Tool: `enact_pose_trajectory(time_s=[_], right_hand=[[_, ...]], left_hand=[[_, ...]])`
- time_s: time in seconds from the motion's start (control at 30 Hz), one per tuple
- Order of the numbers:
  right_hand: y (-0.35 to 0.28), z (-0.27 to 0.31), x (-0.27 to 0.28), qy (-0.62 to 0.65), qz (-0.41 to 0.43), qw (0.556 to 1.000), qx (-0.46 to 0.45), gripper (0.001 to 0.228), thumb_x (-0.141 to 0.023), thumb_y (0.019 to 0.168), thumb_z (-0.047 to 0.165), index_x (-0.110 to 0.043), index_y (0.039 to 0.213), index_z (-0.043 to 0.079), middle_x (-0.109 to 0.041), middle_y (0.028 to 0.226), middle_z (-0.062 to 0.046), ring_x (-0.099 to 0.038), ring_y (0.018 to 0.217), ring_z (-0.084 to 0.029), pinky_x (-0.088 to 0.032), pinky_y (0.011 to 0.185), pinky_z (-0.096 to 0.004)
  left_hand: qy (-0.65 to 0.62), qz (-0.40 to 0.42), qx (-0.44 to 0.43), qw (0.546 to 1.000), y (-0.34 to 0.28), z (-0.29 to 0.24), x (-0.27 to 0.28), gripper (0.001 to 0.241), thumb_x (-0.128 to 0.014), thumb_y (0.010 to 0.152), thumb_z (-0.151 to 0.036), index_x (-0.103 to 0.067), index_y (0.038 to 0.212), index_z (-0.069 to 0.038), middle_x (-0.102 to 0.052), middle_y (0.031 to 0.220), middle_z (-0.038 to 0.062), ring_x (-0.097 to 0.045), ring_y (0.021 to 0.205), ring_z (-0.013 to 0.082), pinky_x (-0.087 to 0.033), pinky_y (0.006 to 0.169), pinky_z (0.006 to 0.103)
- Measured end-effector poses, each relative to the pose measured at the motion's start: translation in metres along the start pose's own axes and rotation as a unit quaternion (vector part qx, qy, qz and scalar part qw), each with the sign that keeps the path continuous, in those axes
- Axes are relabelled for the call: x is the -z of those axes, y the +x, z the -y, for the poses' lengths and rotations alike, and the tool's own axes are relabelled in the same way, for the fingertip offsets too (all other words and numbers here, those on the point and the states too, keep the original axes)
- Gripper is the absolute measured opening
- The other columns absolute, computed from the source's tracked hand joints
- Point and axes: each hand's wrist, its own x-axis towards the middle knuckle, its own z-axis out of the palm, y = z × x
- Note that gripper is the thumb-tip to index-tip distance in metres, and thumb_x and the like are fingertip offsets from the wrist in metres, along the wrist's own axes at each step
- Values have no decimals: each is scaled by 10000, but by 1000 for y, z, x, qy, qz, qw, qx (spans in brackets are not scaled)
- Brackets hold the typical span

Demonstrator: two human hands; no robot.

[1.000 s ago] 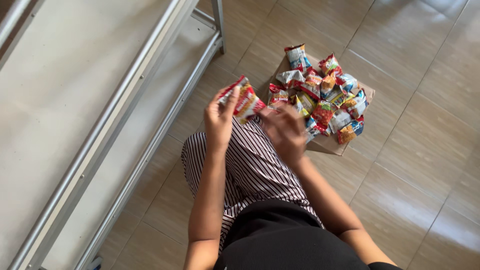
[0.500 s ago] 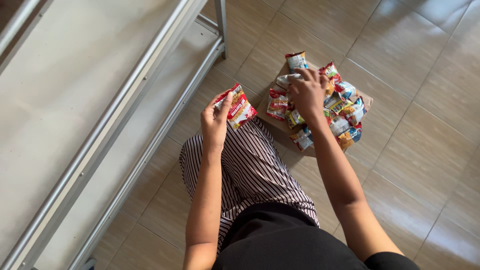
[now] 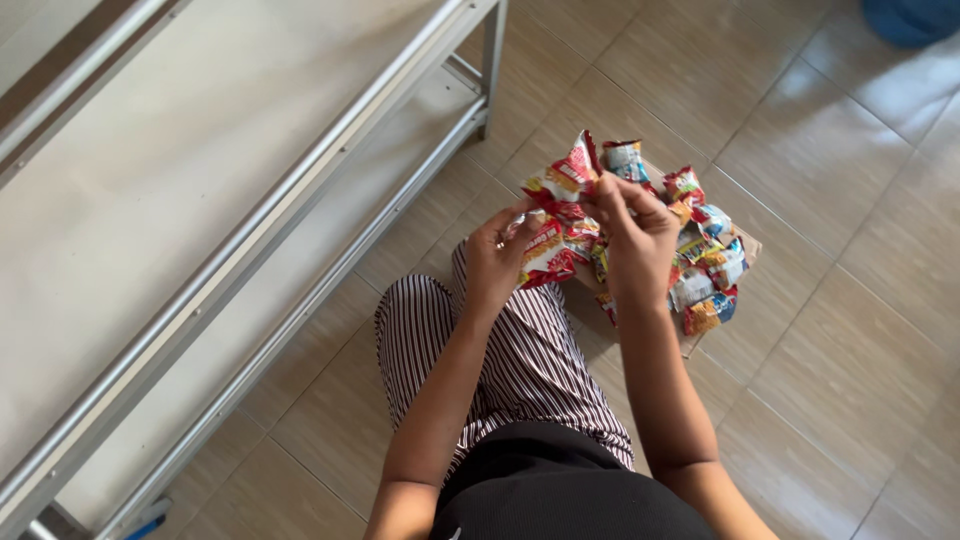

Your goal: The person sits on the floor and unpacks snack packets from a cardboard box, then places them onto a metal shelving unit. They repeatedly transfer snacks from the box to the shelf, arranging them in rows.

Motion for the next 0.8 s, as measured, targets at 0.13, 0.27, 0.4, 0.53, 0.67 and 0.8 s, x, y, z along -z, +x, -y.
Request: enact_pose_trajectory(time_s=[0.13, 0.27, 0.4, 0.53, 0.67, 0.8], right_hand=[[-16, -3, -24, 43, 28, 998, -28, 257, -680, 972, 83, -691, 1201, -32, -770, 1062, -63, -755, 943, -119, -625, 864, -250], [-21, -10, -36, -7, 61, 998, -25, 269, -698, 996, 56, -700, 1245, -47, -763, 1056, -75, -710, 931, -88, -549, 801, -206], [-13, -17, -46, 16, 80, 996, -30, 245, -694, 1028, 55, -713, 1240, -67, -748, 1032, -62, -666, 890, -74, -523, 795, -201], [0, -18, -65, 80, 144, 986, -30, 204, -670, 1019, 45, -702, 1194, -53, -748, 1015, -47, -670, 891, -84, -533, 830, -218], [6, -5, -92, 74, 215, 973, -35, 180, -668, 1028, 31, -700, 1180, -59, -739, 1023, -55, -661, 906, -89, -529, 853, -227], [18, 14, -115, 9, 320, 947, -28, 225, -666, 996, 32, -694, 1214, -18, -732, 1076, -38, -631, 910, -63, -518, 845, -228]], left_hand=[[-16, -87, 11, 996, -5, -11, 13, 373, -726, 962, -325, -760, 1185, -27, -794, 911, 79, -730, 772, 71, -569, 646, 214], [-21, -140, -17, 990, -8, -26, 35, 334, -730, 965, -292, -778, 1133, -9, -796, 892, 68, -707, 727, 68, -562, 624, 225], [-67, -158, -64, 983, -6, -45, 62, 254, -762, 940, -242, -792, 1054, -17, -801, 855, 78, -732, 656, 73, -595, 573, 247], [-98, -157, -59, 981, -11, -71, 96, 206, -775, 933, -187, -801, 1058, -26, -778, 831, 103, -681, 636, 86, -558, 573, 267], [61, -175, -111, 976, -25, -109, 127, 205, -767, 961, -202, -819, 1070, -37, -787, 876, 92, -673, 723, 76, -516, 635, 232], [191, -185, -74, 961, -40, -150, 158, 217, -766, 938, -244, -815, 1044, -60, -817, 826, 83, -698, 696, 101, -525, 625, 224]])
